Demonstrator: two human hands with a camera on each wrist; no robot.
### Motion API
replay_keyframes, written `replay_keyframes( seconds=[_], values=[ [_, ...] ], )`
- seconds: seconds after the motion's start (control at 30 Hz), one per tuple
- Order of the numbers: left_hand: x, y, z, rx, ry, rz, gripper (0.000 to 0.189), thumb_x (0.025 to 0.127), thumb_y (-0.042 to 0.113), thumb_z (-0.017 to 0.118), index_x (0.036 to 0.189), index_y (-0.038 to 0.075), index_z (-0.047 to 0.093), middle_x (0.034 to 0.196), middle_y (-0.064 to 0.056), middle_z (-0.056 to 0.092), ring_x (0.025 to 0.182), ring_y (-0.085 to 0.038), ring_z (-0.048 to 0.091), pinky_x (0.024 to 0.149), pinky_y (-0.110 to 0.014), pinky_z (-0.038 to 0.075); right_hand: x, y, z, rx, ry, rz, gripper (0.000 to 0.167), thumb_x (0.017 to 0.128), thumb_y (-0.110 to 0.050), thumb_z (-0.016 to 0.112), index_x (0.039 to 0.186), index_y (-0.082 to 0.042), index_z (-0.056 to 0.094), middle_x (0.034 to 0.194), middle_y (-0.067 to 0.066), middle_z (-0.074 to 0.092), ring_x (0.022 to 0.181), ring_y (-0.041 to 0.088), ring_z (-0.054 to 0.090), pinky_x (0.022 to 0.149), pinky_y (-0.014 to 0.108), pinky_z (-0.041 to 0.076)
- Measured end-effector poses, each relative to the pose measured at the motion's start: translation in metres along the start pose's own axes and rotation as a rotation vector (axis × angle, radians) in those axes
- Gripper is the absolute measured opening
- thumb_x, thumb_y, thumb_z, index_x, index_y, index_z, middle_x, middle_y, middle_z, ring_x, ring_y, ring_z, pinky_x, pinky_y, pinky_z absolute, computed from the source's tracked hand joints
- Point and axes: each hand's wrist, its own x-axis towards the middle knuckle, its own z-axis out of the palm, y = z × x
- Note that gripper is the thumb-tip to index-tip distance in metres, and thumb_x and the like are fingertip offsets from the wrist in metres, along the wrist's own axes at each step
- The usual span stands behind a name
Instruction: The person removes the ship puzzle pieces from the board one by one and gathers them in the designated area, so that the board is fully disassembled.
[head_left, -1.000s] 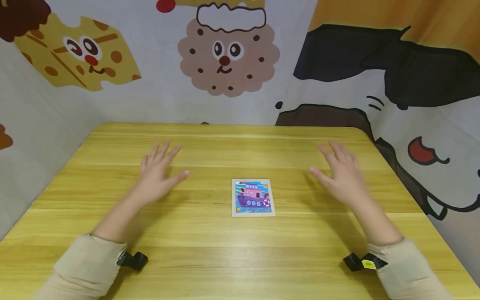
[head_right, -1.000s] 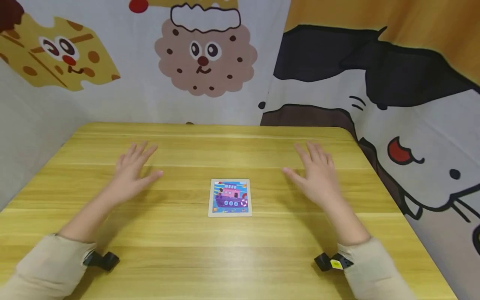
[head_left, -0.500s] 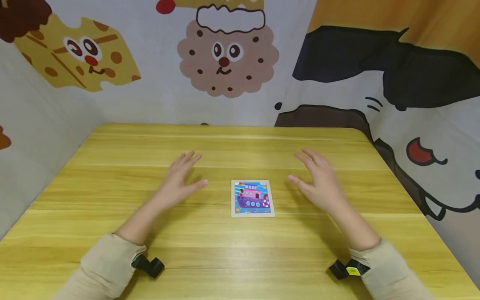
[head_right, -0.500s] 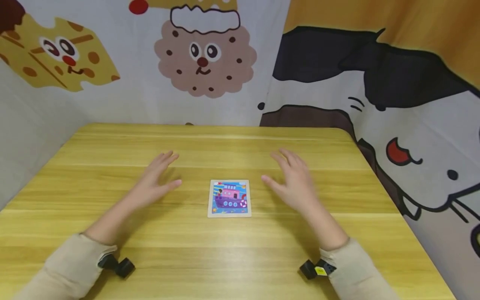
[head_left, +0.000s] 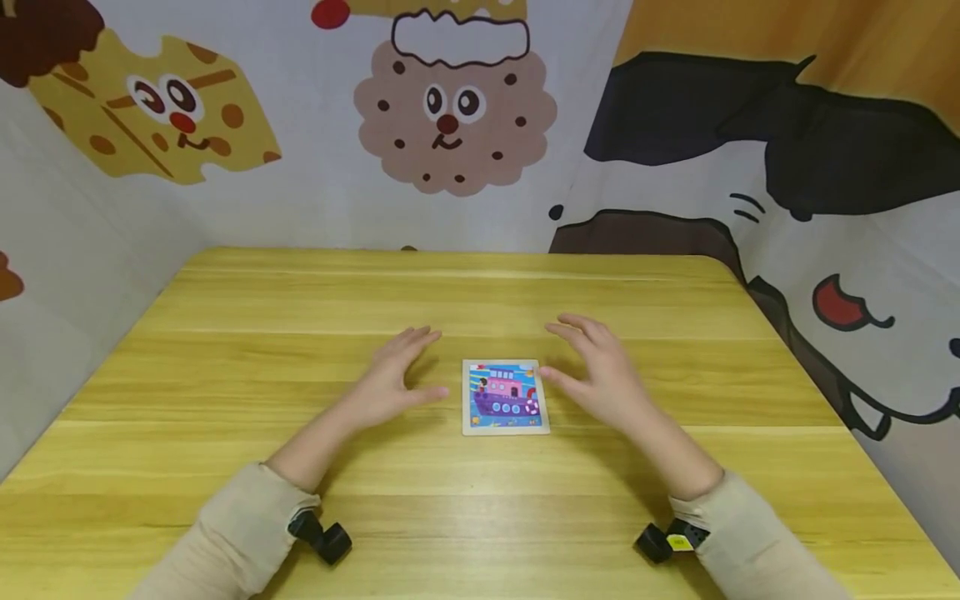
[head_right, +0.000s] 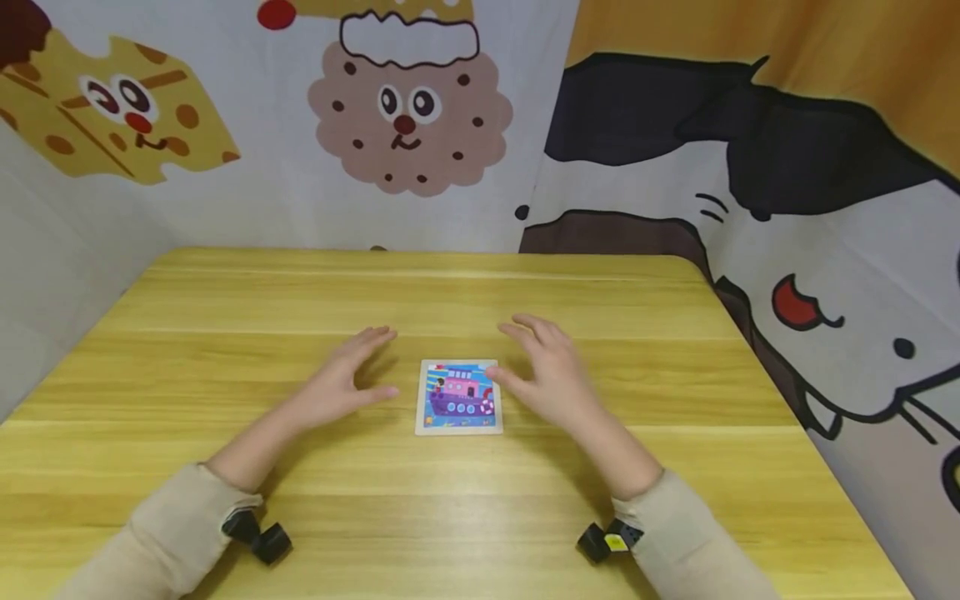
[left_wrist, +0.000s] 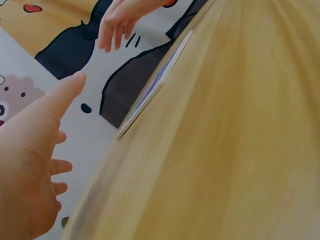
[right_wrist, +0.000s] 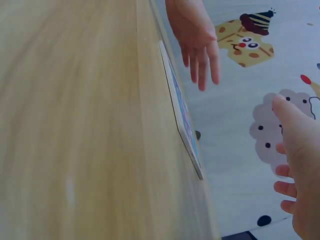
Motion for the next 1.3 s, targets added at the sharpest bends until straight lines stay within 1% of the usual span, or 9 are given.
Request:
replay_keyframes(
  seconds=[0.1, 0.23, 0.47, 0.6, 0.8, 1.0, 1.1, 1.3],
  values=[
    [0.001, 0.003, 0.006, -0.014, -0.013, 0.004, 0.090, 0.081, 0.049, 0.072, 0.150, 0.009, 0.030, 0.155, -0.017, 0.024, 0.141, -0.039, 0.013, 0.109, -0.061, 0.005, 0.002, -0.003, 0.005, 0.017, -0.028, -0.016, 0.063, 0.086, -0.041, 0.070, 0.138, -0.011, 0.051, 0.142, 0.011, 0.044, 0.132, 0.033, 0.036, 0.104, 0.057, 0.028],
    [0.001, 0.004, 0.014, -0.022, -0.029, 0.008, 0.092, 0.079, 0.050, 0.074, 0.150, 0.009, 0.032, 0.154, -0.017, 0.025, 0.141, -0.039, 0.015, 0.110, -0.060, 0.007, 0.004, -0.007, 0.011, 0.047, -0.067, -0.029, 0.063, 0.085, -0.040, 0.072, 0.138, -0.011, 0.052, 0.142, 0.012, 0.044, 0.131, 0.032, 0.036, 0.104, 0.056, 0.030],
    [0.002, 0.005, 0.022, -0.022, -0.058, -0.015, 0.100, 0.072, 0.059, 0.075, 0.150, 0.011, 0.033, 0.154, -0.015, 0.025, 0.141, -0.040, 0.014, 0.108, -0.063, 0.010, 0.010, -0.012, 0.025, 0.088, -0.092, -0.061, 0.062, 0.083, -0.040, 0.074, 0.134, -0.009, 0.056, 0.138, 0.010, 0.047, 0.128, 0.029, 0.040, 0.103, 0.052, 0.034],
    [0.003, 0.005, 0.025, 0.012, -0.074, -0.022, 0.103, 0.069, 0.062, 0.075, 0.149, 0.012, 0.034, 0.154, -0.016, 0.024, 0.141, -0.040, 0.012, 0.108, -0.063, 0.009, 0.013, -0.012, 0.034, 0.120, -0.105, -0.095, 0.060, 0.083, -0.039, 0.074, 0.131, -0.008, 0.057, 0.135, 0.011, 0.049, 0.125, 0.028, 0.043, 0.101, 0.050, 0.037],
    [0.006, 0.005, 0.029, 0.080, -0.076, -0.006, 0.106, 0.067, 0.066, 0.074, 0.148, 0.010, 0.036, 0.154, -0.018, 0.023, 0.141, -0.041, 0.012, 0.109, -0.060, 0.007, 0.019, -0.010, 0.047, 0.154, -0.128, -0.115, 0.055, 0.083, -0.038, 0.074, 0.127, -0.007, 0.061, 0.130, 0.009, 0.053, 0.120, 0.025, 0.046, 0.098, 0.047, 0.041],
    [0.007, 0.005, 0.030, 0.112, -0.086, 0.008, 0.110, 0.065, 0.070, 0.072, 0.149, 0.010, 0.035, 0.154, -0.019, 0.021, 0.141, -0.042, 0.010, 0.110, -0.060, 0.005, 0.024, -0.013, 0.057, 0.186, -0.156, -0.115, 0.050, 0.085, -0.034, 0.074, 0.125, -0.006, 0.063, 0.128, 0.010, 0.054, 0.120, 0.026, 0.045, 0.100, 0.047, 0.039],
    [0.008, 0.005, 0.031, 0.133, -0.097, 0.009, 0.111, 0.064, 0.073, 0.071, 0.149, 0.011, 0.035, 0.155, -0.020, 0.020, 0.141, -0.043, 0.008, 0.109, -0.061, 0.005, 0.026, -0.014, 0.061, 0.185, -0.179, -0.122, 0.047, 0.086, -0.032, 0.073, 0.124, -0.007, 0.064, 0.127, 0.009, 0.054, 0.119, 0.026, 0.046, 0.099, 0.046, 0.040],
    [0.009, 0.004, 0.034, 0.188, -0.122, 0.005, 0.110, 0.065, 0.076, 0.067, 0.149, 0.012, 0.036, 0.156, -0.020, 0.017, 0.141, -0.042, 0.007, 0.111, -0.059, 0.004, 0.030, -0.014, 0.070, 0.173, -0.200, -0.133, 0.044, 0.086, -0.033, 0.072, 0.122, -0.008, 0.066, 0.124, 0.008, 0.056, 0.117, 0.025, 0.048, 0.100, 0.043, 0.039]
  ],
)
